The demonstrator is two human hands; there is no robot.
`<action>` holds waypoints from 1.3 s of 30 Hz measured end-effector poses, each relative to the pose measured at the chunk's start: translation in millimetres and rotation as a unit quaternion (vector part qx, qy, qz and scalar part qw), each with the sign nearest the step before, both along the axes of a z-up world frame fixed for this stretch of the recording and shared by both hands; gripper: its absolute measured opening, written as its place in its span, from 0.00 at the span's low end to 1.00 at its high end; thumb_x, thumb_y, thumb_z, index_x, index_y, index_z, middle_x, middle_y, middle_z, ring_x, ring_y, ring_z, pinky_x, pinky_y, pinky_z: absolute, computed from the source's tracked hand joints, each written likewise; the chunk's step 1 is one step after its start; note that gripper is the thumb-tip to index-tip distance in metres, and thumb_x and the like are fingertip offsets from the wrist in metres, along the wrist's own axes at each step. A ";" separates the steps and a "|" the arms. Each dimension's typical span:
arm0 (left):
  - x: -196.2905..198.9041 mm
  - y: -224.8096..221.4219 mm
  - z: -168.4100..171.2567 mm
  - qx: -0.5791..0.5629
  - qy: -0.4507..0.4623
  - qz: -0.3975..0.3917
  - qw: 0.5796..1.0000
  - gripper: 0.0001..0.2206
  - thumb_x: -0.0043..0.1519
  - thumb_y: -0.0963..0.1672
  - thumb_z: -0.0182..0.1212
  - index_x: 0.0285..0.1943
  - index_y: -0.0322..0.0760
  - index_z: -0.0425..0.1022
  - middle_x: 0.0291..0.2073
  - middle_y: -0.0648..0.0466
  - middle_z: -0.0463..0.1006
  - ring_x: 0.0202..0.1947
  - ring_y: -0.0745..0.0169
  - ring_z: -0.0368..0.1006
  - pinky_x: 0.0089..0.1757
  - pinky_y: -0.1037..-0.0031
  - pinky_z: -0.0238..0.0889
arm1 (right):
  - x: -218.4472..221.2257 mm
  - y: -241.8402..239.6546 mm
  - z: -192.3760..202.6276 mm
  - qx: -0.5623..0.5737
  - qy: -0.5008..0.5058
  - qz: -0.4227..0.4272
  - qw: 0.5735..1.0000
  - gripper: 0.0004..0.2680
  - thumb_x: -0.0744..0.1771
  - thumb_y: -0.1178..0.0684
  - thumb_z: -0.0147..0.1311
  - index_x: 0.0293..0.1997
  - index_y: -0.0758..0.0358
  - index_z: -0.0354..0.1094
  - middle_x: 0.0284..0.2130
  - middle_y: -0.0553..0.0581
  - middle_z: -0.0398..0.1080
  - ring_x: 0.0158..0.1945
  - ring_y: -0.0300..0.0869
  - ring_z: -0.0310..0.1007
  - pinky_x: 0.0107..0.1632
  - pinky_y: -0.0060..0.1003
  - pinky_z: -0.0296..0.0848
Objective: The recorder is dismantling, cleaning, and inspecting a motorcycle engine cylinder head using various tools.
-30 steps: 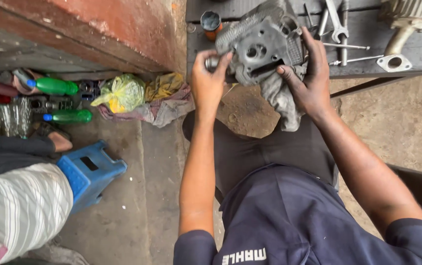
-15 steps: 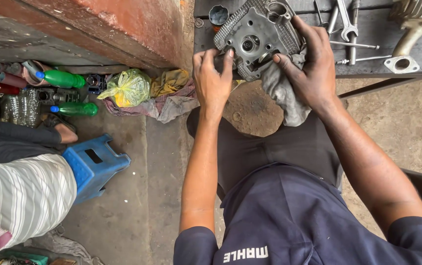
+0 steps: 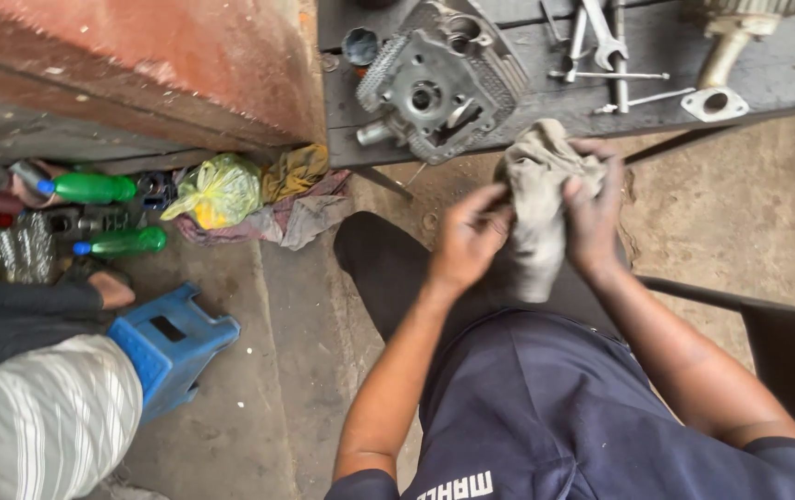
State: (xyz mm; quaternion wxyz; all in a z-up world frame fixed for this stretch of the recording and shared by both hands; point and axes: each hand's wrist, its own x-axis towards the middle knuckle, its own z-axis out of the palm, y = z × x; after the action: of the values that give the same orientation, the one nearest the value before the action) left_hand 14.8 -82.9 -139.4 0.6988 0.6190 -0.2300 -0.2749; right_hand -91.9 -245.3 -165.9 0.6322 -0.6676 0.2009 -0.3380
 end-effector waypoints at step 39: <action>5.0 -128.1 25.6 0.221 -0.444 0.044 0.867 0.13 0.71 0.46 0.57 0.52 0.28 0.74 0.38 0.47 0.76 0.23 0.63 0.76 0.23 0.76 0.70 | -67.8 -31.6 29.5 0.470 -0.169 0.049 0.865 0.10 0.73 0.55 0.45 0.56 0.72 0.63 0.44 0.61 0.72 0.43 0.41 0.77 0.47 0.32 0.80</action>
State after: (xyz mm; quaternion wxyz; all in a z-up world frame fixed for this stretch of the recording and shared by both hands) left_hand 19.7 -211.1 -113.8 0.3792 0.8233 -0.4220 0.0166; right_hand -159.7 -276.9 -136.4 0.9109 -0.2331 0.1930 -0.2805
